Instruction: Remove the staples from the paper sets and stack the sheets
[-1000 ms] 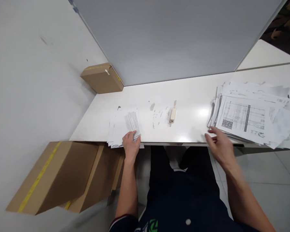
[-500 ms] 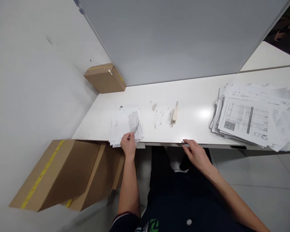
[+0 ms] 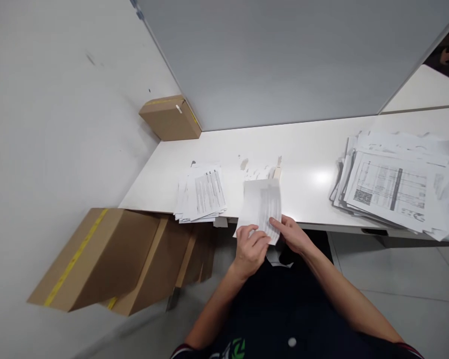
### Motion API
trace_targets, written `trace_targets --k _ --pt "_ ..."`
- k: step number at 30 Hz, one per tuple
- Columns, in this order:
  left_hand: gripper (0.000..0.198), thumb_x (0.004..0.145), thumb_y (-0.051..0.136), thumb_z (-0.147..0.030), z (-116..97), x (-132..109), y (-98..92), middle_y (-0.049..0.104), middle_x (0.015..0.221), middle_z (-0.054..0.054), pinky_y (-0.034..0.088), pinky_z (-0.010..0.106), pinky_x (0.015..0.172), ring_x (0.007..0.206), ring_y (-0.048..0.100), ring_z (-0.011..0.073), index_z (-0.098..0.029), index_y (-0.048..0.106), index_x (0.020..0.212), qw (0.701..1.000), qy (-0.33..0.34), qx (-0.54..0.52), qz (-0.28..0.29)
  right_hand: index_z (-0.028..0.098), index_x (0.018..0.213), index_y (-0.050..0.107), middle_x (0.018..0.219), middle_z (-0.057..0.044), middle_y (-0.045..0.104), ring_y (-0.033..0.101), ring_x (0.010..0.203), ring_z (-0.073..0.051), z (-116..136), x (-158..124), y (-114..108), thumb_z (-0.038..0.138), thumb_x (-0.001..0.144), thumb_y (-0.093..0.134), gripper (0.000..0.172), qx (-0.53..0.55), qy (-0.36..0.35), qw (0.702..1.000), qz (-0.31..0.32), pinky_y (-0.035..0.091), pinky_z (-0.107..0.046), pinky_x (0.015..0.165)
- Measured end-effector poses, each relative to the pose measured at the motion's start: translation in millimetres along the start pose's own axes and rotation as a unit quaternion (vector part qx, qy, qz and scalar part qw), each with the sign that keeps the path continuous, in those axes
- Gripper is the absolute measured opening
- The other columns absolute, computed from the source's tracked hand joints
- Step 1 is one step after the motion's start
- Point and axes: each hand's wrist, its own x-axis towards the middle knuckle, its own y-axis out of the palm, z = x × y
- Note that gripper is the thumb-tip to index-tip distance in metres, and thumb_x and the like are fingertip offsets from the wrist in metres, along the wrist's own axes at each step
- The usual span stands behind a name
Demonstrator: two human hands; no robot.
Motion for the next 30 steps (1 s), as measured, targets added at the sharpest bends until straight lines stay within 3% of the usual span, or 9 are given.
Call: trace_targets --k 1,3,7,11,15,21,26,30 --pt "0.012 0.076 0.058 -0.026 2 0 0.1 0.067 0.086 0.002 0.039 0.043 0.087 0.098 0.054 0.0231 -0.027 0.064 0.086 1.000 0.012 -0.008 0.018 0.014 0.098 0.060 0.089 -0.008 0.068 0.063 0.078 -0.021 -3 1 -3 0.041 0.075 0.059 0.035 -0.004 -0.004 1.000 -0.020 0.051 -0.031 0.070" --pt "0.012 0.075 0.059 -0.029 15 2 -5.5 0.066 0.085 0.002 0.039 0.040 0.086 0.095 0.055 0.0214 -0.025 0.063 0.086 1.000 -0.002 -0.015 0.003 0.013 0.096 0.061 0.089 -0.008 0.069 0.064 0.080 -0.023 -8 0 -11 0.037 0.075 0.059 0.032 -0.006 0.000 0.999 -0.045 0.051 -0.034 0.073" --pt "0.015 0.079 0.053 -0.031 60 13 -26.4 0.063 0.086 0.007 0.038 0.038 0.085 0.090 0.053 0.0211 -0.020 0.060 0.088 0.975 -0.154 0.102 -0.124 0.016 0.100 0.062 0.099 -0.009 0.067 0.063 0.088 -0.025 -14 -10 -24 0.036 0.078 0.057 0.030 0.012 0.016 0.999 -0.043 0.051 -0.037 0.076" --pt "0.032 0.076 0.056 -0.034 92 26 -35.2 0.057 0.102 0.012 0.037 0.041 0.085 0.100 0.047 0.0273 -0.016 0.057 0.102 0.939 -0.235 0.235 -0.084 0.017 0.102 0.061 0.100 -0.008 0.067 0.064 0.088 -0.025 -20 -16 -27 0.036 0.079 0.056 0.030 0.019 0.022 0.998 -0.048 0.052 -0.037 0.074" --pt "0.034 0.074 0.056 -0.034 97 31 -31.3 0.055 0.101 0.011 0.038 0.040 0.082 0.098 0.046 0.0282 -0.017 0.057 0.104 0.926 -0.266 0.264 -0.051 0.017 0.100 0.063 0.096 -0.007 0.069 0.065 0.085 -0.024 -26 -15 -27 0.037 0.079 0.055 0.030 -0.001 0.006 0.999 -0.052 0.051 -0.037 0.075" --pt "0.029 0.073 0.053 -0.029 94 37 -29.0 0.058 0.097 0.010 0.038 0.040 0.084 0.097 0.048 0.0265 -0.018 0.061 0.098 0.919 -0.329 0.198 -0.087 0.017 0.100 0.063 0.094 -0.007 0.069 0.065 0.082 -0.023 -25 -13 -28 0.038 0.079 0.055 0.031 -0.016 0.000 0.999 -0.049 0.051 -0.035 0.073" --pt "0.021 0.075 0.049 -0.029 99 40 -36.3 0.062 0.090 0.008 0.039 0.037 0.085 0.093 0.051 0.0234 -0.019 0.067 0.079 0.921 -0.358 0.100 -0.115 0.016 0.099 0.063 0.094 -0.008 0.069 0.065 0.082 -0.023 -26 -14 -26 0.039 0.078 0.055 0.032 -0.020 -0.002 0.998 -0.053 0.051 -0.036 0.073" --pt "0.022 0.074 0.049 -0.032 106 39 -46.4 0.065 0.082 0.005 0.043 0.031 0.075 0.079 0.056 0.0188 -0.018 0.066 0.072 0.911 -0.392 -0.002 -0.130 0.016 0.099 0.063 0.092 -0.008 0.069 0.066 0.080 -0.023 -27 -14 -25 0.040 0.078 0.055 0.032 -0.027 0.002 0.998 -0.055 0.052 -0.036 0.072"
